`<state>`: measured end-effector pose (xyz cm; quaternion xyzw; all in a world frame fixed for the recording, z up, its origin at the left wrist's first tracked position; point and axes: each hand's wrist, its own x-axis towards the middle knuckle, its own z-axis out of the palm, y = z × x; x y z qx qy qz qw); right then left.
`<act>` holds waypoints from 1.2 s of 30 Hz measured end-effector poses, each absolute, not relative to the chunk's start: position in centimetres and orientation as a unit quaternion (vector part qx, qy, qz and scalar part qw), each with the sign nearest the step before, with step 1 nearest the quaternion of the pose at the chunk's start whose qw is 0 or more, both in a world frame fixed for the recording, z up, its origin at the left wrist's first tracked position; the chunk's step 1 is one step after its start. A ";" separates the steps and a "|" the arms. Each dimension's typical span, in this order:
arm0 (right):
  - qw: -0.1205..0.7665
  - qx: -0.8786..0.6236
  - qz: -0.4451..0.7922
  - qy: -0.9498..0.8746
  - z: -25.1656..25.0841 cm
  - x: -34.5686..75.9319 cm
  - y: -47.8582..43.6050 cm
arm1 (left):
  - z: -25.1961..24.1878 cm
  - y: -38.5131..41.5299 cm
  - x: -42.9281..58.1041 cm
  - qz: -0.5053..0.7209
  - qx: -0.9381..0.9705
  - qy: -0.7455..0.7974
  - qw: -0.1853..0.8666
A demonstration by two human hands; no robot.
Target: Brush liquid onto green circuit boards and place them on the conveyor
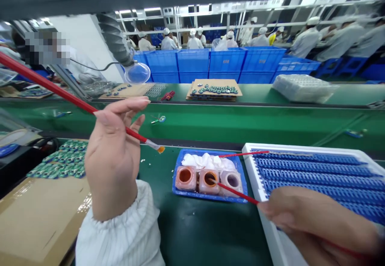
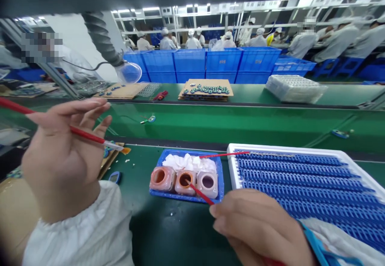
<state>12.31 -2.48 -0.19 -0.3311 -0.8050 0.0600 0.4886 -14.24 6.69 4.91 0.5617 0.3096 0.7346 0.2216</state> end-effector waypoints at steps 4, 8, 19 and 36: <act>0.467 -0.277 0.036 -0.839 0.2 12.7 -2.2 | 4.9 6.5 -14.5 0.736 0.558 0.304 0.234; 0.454 -0.242 0.052 -0.856 -0.5 13.2 -2.2 | 5.0 6.3 -14.6 0.726 0.564 0.310 0.242; 0.441 -0.261 0.023 -0.858 -0.8 13.4 -3.0 | 4.6 4.8 -13.8 0.691 0.622 0.291 0.229; 0.490 -0.260 0.103 -0.826 -1.5 13.4 -3.1 | 2.9 -2.4 -14.0 0.572 0.685 0.394 0.221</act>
